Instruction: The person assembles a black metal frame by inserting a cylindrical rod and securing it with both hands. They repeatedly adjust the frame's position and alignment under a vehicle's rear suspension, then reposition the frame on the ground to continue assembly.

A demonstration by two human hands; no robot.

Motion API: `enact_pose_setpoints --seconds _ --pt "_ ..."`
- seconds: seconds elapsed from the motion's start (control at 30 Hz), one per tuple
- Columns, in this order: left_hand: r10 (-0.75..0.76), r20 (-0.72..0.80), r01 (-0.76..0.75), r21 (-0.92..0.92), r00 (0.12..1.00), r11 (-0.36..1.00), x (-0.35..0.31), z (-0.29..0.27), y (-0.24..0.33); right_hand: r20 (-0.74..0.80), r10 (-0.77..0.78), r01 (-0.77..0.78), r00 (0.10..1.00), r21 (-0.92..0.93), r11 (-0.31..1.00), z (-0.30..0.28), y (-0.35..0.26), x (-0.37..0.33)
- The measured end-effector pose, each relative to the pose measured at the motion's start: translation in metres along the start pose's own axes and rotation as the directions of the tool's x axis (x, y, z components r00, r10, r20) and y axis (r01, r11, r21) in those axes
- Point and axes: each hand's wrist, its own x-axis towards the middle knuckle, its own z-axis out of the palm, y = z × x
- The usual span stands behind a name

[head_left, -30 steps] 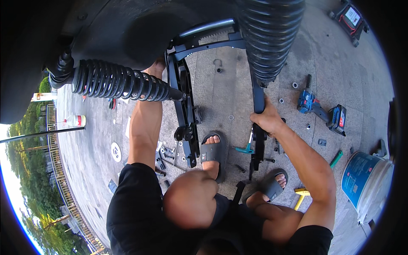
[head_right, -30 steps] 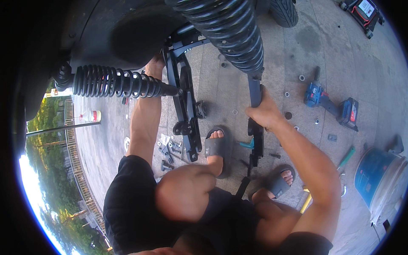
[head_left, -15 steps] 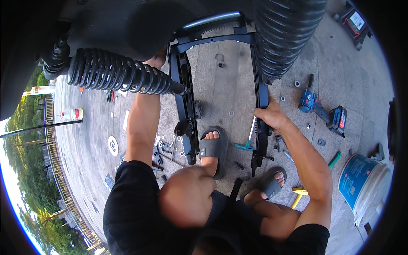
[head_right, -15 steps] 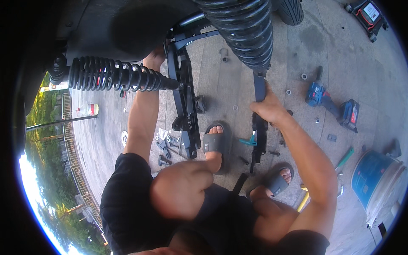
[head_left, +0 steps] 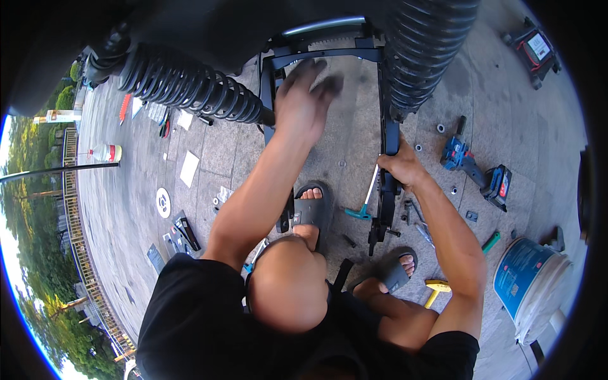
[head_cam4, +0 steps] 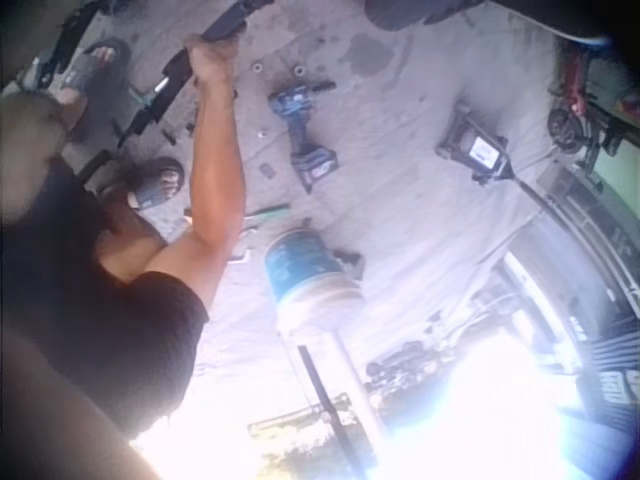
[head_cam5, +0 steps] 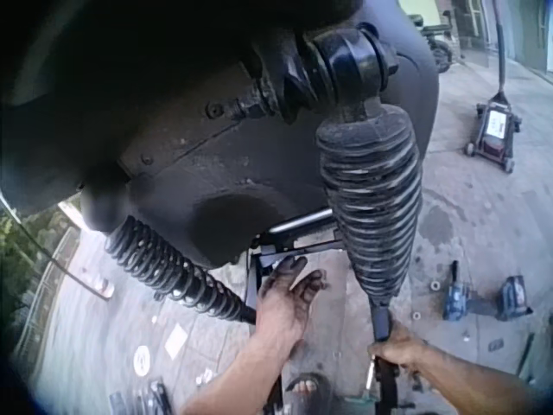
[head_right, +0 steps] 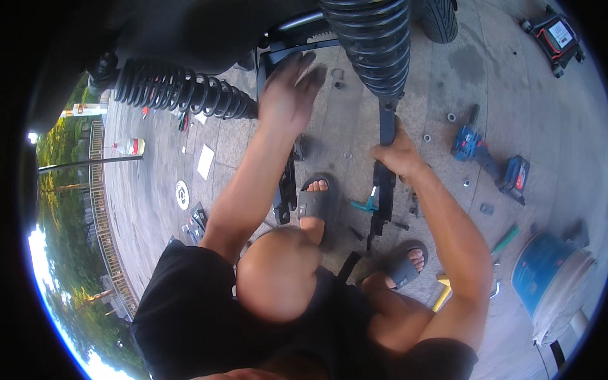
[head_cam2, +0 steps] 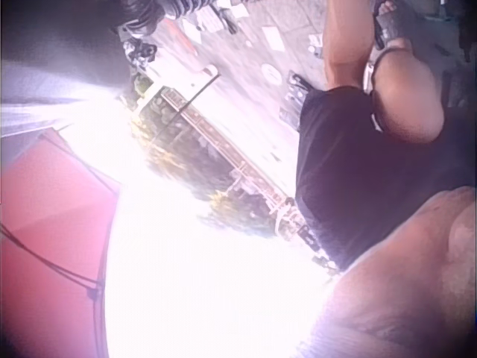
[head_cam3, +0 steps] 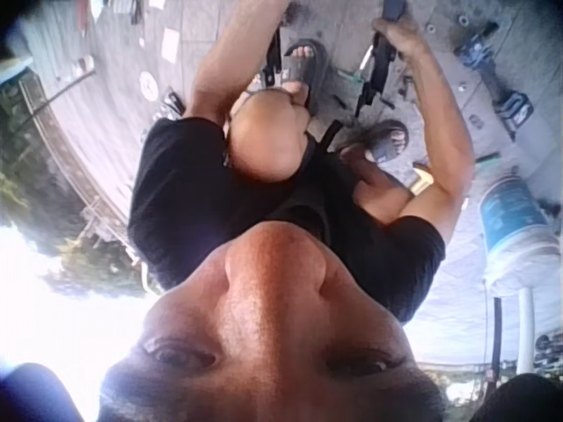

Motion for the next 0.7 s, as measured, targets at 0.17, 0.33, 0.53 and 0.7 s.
enact_pose_setpoints --seconds 0.17,0.33,0.53,0.7 --pt "-0.039 -0.134 0.017 -0.162 0.990 0.987 0.103 0.041 -0.013 -0.019 -0.051 0.050 0.999 -0.058 0.997 -0.003 0.000 0.002" --pt "-0.284 -0.176 0.216 -0.329 0.943 0.919 0.146 0.037 -0.006 0.004 -0.021 0.021 1.000 0.009 1.000 -0.003 0.004 0.005" --pt "-0.038 -0.097 0.103 0.969 0.995 0.227 0.177 0.026 -0.025 0.041 -0.011 0.009 0.999 0.050 0.999 -0.002 0.009 0.009" --pt "-0.023 -0.043 0.030 0.906 0.999 -0.422 0.183 0.033 -0.024 0.027 -0.006 0.005 1.000 0.039 0.999 -0.005 0.015 0.013"
